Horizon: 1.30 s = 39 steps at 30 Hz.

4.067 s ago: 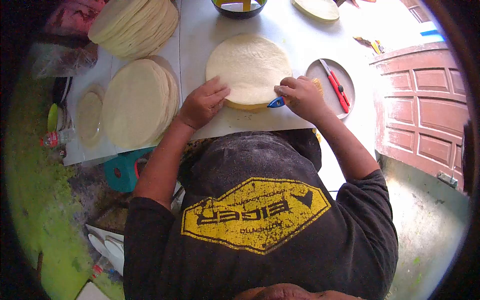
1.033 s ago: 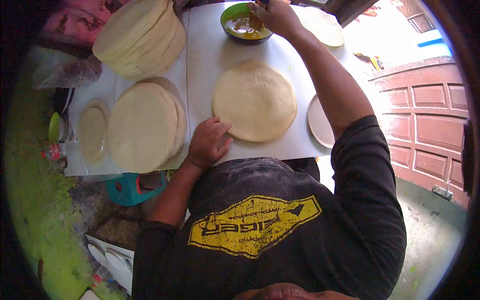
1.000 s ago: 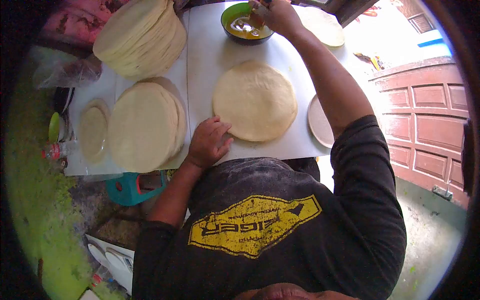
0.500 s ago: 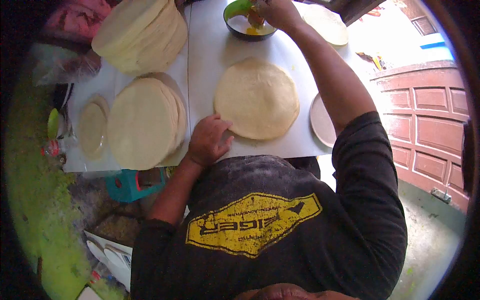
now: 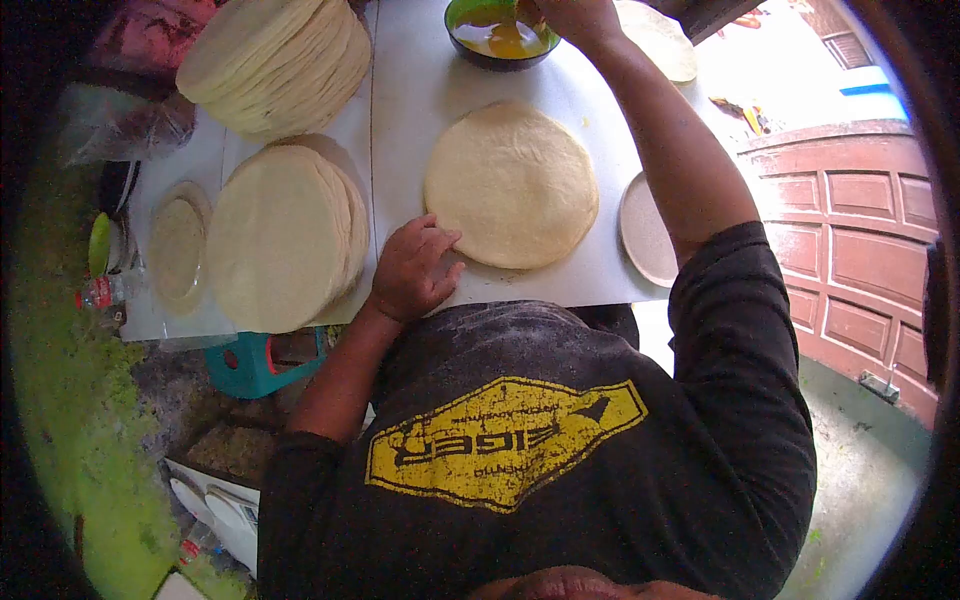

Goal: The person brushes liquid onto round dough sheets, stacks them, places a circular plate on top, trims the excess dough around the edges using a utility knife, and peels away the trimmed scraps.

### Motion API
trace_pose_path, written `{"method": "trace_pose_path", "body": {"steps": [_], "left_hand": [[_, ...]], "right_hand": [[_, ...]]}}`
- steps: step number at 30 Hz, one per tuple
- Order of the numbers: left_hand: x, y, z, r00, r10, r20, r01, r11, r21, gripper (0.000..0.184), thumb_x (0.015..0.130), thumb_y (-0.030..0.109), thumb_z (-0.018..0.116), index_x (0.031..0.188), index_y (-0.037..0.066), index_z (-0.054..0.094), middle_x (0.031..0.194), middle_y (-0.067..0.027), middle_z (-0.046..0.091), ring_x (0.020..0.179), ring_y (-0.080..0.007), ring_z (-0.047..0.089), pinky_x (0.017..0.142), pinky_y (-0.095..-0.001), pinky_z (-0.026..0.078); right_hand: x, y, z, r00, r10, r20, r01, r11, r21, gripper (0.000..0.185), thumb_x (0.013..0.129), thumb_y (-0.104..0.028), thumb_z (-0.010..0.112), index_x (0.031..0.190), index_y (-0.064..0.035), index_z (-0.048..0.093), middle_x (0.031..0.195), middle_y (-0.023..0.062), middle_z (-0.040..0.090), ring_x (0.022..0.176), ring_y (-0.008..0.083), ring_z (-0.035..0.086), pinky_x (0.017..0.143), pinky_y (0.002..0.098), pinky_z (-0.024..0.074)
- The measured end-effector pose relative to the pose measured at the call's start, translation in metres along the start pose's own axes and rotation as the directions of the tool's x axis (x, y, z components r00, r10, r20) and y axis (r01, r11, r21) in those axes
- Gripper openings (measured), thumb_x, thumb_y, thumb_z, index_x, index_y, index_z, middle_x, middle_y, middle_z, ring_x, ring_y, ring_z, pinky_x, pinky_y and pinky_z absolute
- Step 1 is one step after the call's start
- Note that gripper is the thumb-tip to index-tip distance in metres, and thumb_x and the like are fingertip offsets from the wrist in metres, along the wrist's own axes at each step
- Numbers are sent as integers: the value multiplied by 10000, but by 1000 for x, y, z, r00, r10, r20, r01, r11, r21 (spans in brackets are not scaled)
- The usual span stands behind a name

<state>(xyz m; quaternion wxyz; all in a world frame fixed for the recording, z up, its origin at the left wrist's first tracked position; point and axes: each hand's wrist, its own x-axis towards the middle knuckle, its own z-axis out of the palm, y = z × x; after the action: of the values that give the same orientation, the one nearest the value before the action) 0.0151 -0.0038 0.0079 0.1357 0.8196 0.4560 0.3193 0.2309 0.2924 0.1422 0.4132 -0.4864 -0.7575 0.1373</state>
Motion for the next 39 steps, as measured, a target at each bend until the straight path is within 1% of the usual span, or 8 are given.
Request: {"method": "trace_pose_path", "body": {"steps": [9, 13, 19, 23, 25, 28, 33, 39], "left_hand": [[4, 2, -5, 1000, -13, -28, 12, 999, -32, 439, 731, 179, 731, 1138, 79, 600, 1068, -119, 615, 1106, -361, 563, 954, -468, 450], [1, 2, -5, 999, -34, -30, 33, 999, -35, 439, 734, 172, 716, 1142, 70, 590, 1076, -127, 607, 1107, -369, 560, 959, -470, 444], [-3, -3, -3, 995, -55, -82, 52, 998, -48, 446, 741, 138, 660, 1171, 50, 583, 1109, -153, 605, 1125, -381, 554, 985, -474, 431], [-5, -5, -4, 995, -34, -95, 31, 999, -34, 454, 738, 129, 638, 1181, 43, 583, 1125, -157, 607, 1138, -390, 548, 997, -479, 424], [-4, -3, -2, 992, -94, -89, 93, 996, -19, 446, 746, 137, 627, 1180, 41, 587, 1126, -157, 609, 1144, -399, 543, 1002, -486, 420], [-7, -4, -1, 988, -78, -133, 77, 997, -17, 421, 768, 168, 612, 1170, 41, 596, 1116, -155, 616, 1146, -400, 541, 1007, -484, 416], [-6, -5, -1, 987, -64, -148, 56, 997, -55, 394, 779, 179, 603, 1152, 50, 611, 1109, -155, 625, 1143, -394, 547, 1009, -483, 418], [-7, -7, 0, 986, -49, -158, 44, 998, -34, 371, 785, 173, 609, 1137, 55, 621, 1105, -154, 632, 1143, -387, 554, 1011, -477, 419]], "right_hand": [[-119, -25, -12, 970, -95, 223, 135, 975, -174, 234, 903, -324, 602, 982, -108, 642, 918, 205, 655, 854, 380, 655, 712, 469, 530], [-217, -59, -8, 649, -259, 715, 402, 915, -34, 157, 859, -265, 630, 970, -153, 625, 946, 136, 635, 907, 318, 659, 706, 457, 539], [-147, -11, -15, 851, 136, 507, -147, 989, -18, 116, 873, -189, 660, 897, -76, 642, 844, 127, 666, 800, 284, 677, 703, 388, 536], [-154, -41, 11, 823, -195, 534, 250, 968, -32, 215, 883, -246, 669, 1004, -75, 616, 1001, 151, 652, 922, 339, 650, 816, 426, 516], [-166, -76, -1, 691, -309, 653, 274, 948, 160, 218, 854, -236, 695, 997, -92, 616, 1008, 159, 627, 939, 391, 612, 800, 455, 496], [-164, -35, -11, 872, -234, 431, 251, 968, 17, 177, 857, -222, 690, 952, -88, 624, 949, 152, 613, 876, 382, 613, 765, 461, 501], [-242, -65, -66, 627, -382, 679, 328, 920, 215, 219, 820, -175, 656, 1025, -113, 610, 981, 150, 598, 878, 370, 635, 754, 452, 519], [-189, -28, -52, 876, 324, 359, -281, 945, -167, 208, 902, -277, 632, 951, -74, 629, 923, 175, 650, 843, 349, 660, 704, 446, 531]]}}
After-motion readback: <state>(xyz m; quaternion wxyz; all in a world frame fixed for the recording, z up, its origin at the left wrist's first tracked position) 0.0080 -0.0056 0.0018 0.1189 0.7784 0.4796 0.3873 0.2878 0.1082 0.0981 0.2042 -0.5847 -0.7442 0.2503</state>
